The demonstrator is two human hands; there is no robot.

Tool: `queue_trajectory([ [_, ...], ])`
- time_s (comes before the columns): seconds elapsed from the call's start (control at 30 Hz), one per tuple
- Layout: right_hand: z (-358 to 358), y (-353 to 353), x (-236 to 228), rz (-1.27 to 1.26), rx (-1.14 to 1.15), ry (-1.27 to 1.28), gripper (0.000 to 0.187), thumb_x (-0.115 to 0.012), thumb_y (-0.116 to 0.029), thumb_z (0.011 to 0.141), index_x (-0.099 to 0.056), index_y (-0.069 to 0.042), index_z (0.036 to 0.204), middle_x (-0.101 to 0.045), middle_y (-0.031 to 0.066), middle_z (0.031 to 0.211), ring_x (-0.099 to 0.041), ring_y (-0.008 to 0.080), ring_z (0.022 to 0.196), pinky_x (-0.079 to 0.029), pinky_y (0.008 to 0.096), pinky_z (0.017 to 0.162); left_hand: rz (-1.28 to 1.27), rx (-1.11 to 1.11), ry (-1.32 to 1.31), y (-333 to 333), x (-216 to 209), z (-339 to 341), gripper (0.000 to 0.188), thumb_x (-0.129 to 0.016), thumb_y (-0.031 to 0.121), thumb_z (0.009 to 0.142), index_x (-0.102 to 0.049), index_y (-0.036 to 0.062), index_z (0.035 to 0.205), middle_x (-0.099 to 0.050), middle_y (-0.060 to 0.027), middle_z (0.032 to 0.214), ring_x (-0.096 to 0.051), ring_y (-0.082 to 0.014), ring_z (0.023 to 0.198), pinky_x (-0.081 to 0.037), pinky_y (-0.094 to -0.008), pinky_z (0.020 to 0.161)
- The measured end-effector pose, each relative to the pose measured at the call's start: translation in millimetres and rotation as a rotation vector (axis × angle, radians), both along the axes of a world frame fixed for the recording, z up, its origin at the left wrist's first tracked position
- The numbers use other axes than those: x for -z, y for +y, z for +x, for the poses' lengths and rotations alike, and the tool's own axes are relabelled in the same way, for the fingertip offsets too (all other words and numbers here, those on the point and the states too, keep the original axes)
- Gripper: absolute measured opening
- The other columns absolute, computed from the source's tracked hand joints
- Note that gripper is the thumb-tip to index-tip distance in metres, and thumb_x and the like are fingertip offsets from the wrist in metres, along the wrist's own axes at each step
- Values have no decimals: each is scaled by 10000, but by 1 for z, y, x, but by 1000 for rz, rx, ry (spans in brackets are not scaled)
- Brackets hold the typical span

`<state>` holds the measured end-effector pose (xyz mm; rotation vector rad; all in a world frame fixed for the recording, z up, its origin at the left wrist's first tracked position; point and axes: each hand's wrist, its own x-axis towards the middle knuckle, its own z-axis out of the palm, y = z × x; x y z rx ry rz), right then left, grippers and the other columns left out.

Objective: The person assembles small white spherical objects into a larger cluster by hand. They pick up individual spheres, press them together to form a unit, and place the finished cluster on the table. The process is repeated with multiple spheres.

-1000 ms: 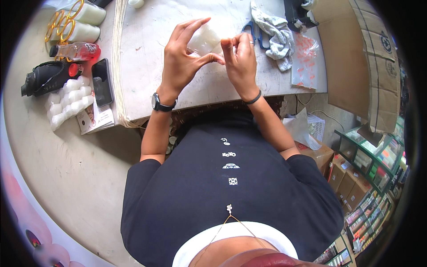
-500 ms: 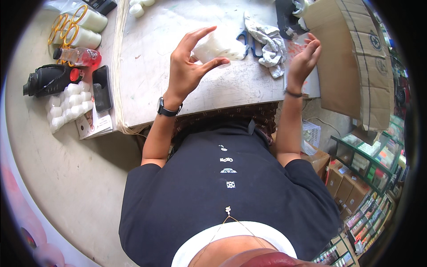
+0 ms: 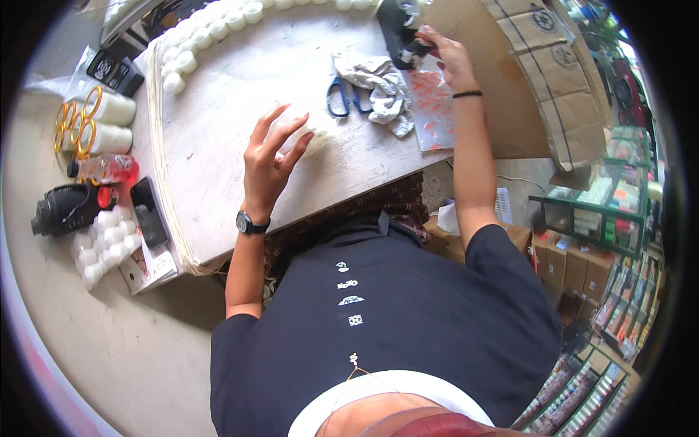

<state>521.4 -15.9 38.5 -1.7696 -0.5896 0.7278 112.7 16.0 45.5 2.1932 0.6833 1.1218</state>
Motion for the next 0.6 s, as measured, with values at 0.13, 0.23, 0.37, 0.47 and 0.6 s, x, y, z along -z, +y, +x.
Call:
queue_trajectory([
  [0.13,14,9,3,169,-17,31,261,-786,-283,877,-772,-45,983,-745,25,907,-651,104,856,-438,254,825,-94,25,2,-7,-2,4,336,-808,132,829,-746,102,1157,-656,-166,1270,-665,-287,1128,-571,-371,856],
  [0.23,-5,3,-4,329,104,-108,215,-784,-218,887,-757,-7,917,-737,41,855,-648,105,764,-474,226,769,-60,38,25,-6,-4,3,389,-800,105,829,-714,95,1209,-651,-173,1272,-645,-304,1164,-551,-395,906],
  [0.37,-51,-40,0,277,179,-224,209,-772,-206,900,-747,2,898,-722,29,805,-625,80,703,-467,208,645,-107,50,34,-1,-6,0,508,-793,124,804,-643,85,1288,-631,-172,1266,-625,-328,1165,-520,-421,948],
  [0.47,-68,-53,13,173,258,71,197,-765,-202,903,-745,-7,919,-723,31,801,-627,59,690,-430,195,528,-170,19,57,-5,-14,-2,578,-786,166,773,-603,93,1316,-602,-178,1260,-612,-346,1143,-515,-428,948],
  [0.6,-29,-43,25,84,59,300,190,-759,-215,907,-732,-29,936,-720,28,809,-646,77,674,-390,187,456,-34,43,131,3,-9,-2,611,-787,216,753,-583,111,1320,-572,-186,1249,-611,-366,1105,-534,-433,909],
])
